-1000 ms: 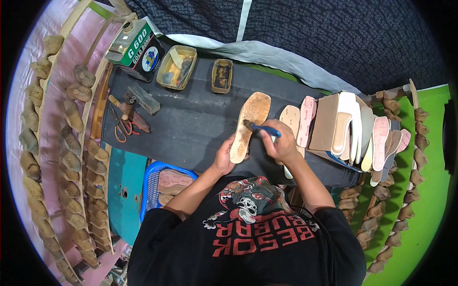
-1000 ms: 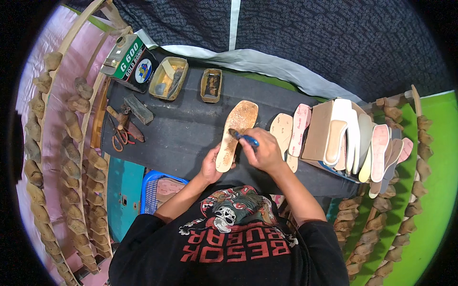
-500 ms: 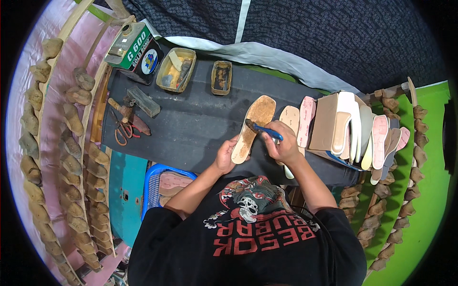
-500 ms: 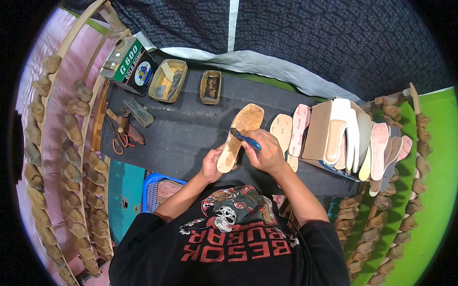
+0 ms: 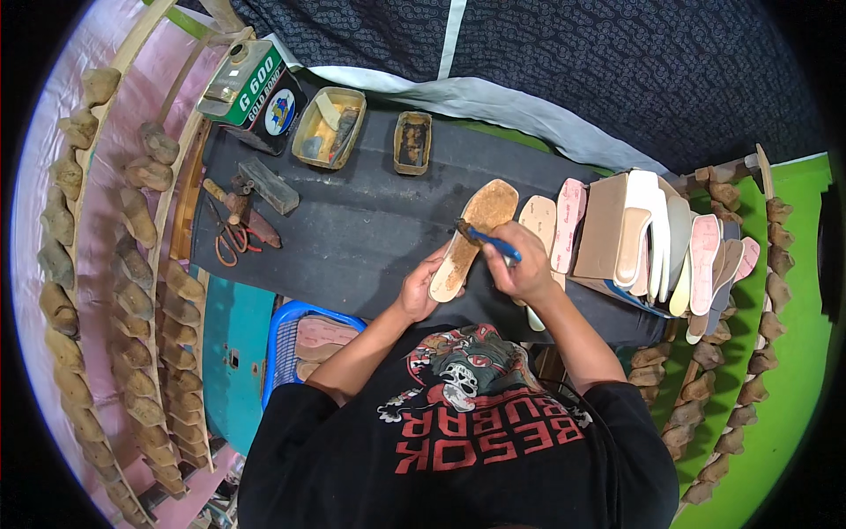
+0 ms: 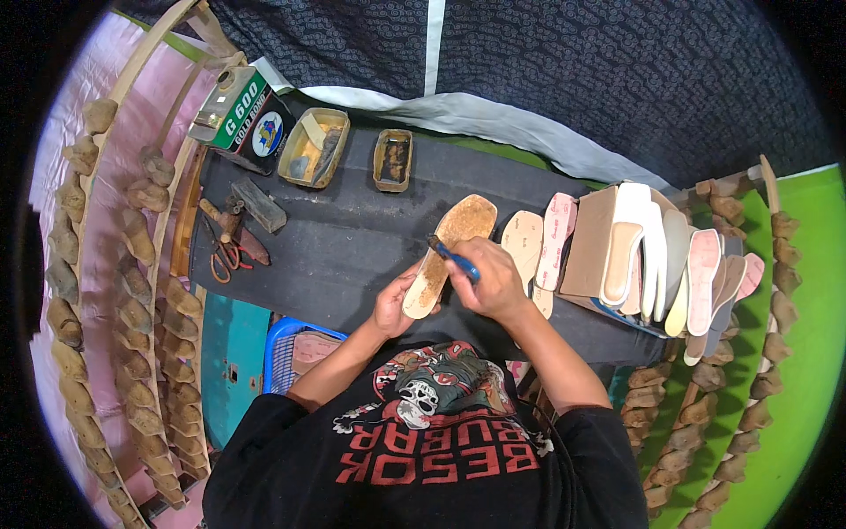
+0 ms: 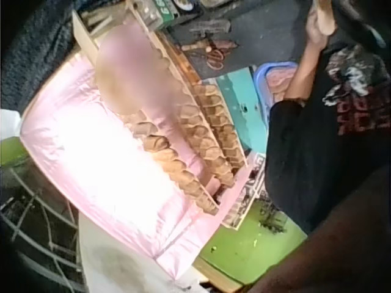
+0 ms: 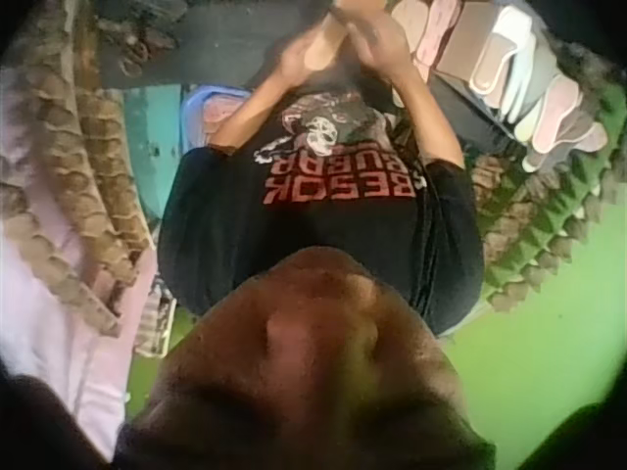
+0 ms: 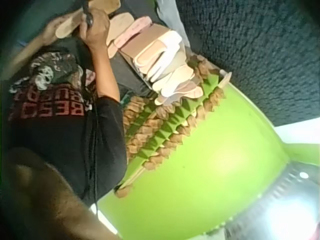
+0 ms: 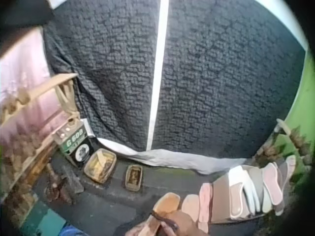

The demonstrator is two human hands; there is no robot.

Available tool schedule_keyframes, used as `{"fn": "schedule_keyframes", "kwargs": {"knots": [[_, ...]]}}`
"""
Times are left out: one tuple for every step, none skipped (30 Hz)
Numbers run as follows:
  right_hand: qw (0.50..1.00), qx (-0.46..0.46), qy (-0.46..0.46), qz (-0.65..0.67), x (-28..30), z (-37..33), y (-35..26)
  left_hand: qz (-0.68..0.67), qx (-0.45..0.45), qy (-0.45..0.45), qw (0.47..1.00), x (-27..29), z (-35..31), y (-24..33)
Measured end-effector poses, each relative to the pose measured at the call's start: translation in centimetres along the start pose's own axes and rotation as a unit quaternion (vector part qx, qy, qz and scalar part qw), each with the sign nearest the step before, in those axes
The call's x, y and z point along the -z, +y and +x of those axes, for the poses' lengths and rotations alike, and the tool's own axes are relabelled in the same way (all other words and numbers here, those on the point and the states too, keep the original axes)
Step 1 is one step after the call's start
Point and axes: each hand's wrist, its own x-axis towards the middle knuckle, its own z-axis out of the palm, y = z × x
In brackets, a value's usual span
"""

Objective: The person is applying glue to shoe soles using a small brush.

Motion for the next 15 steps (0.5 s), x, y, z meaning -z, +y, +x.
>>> {"fn": "schedule_keyframes", "kwargs": {"knots": [[1.0,0.018,-0.023,-0.002,0.0,0.0,-0.3,-0.004,-0.014,0.017,1.0,-0.2,0.1,-0.1],[0.999,0.034,-0.034,0.0,-0.3,-0.2,-0.7,-0.007,-0.027,0.034,0.999,-0.2,0.1,-0.2],[0.997,0.054,-0.052,0.01,-0.6,-0.6,-1.0,-0.008,-0.028,0.035,0.999,-0.2,0.1,-0.2],[0.996,0.058,-0.067,0.017,-0.7,-0.8,-1.2,-0.021,-0.028,0.072,0.997,-0.2,0.1,-0.3],[0.994,0.062,-0.082,0.023,-0.8,-0.9,-1.3,-0.034,-0.028,0.11,0.993,-0.1,0.1,-0.4],[0.994,0.062,-0.082,0.024,-0.9,-0.8,-1.1,-0.039,-0.027,0.097,0.994,0.2,0.0,-0.3],[0.998,0.032,-0.045,0.024,-1.0,-0.7,-0.8,-0.039,-0.028,0.098,0.994,0.4,-0.2,-0.2],[1.0,0.002,-0.007,0.023,-1.0,-0.7,-0.4,-0.037,-0.031,0.069,0.996,0.6,-0.2,-0.1],[1.0,-0.021,0.0,-0.008,-0.9,-0.8,0.2,-0.035,-0.034,0.041,0.998,0.5,-0.2,0.1],[0.999,-0.04,0.017,0.0,-1.0,-0.9,0.5,-0.037,-0.031,0.04,0.998,0.5,-0.2,0.2],[0.998,-0.06,0.033,0.008,-1.1,-0.9,0.6,-0.037,-0.032,0.04,0.998,0.4,-0.2,0.3],[0.998,-0.059,0.033,0.008,-1.0,-0.8,0.5,-0.036,-0.035,0.04,0.998,0.1,-0.2,0.5],[0.999,-0.032,0.013,-0.004,-1.0,-0.7,0.2,-0.036,-0.037,0.041,0.998,-0.1,-0.2,0.6],[1.0,-0.006,-0.007,-0.017,-0.9,-0.6,-0.2,-0.036,-0.037,0.041,0.998,0.0,-0.2,0.4],[1.0,0.006,-0.016,0.003,-1.0,-0.7,-1.0,-0.038,-0.037,0.063,0.997,0.1,-0.1,0.3]]}}
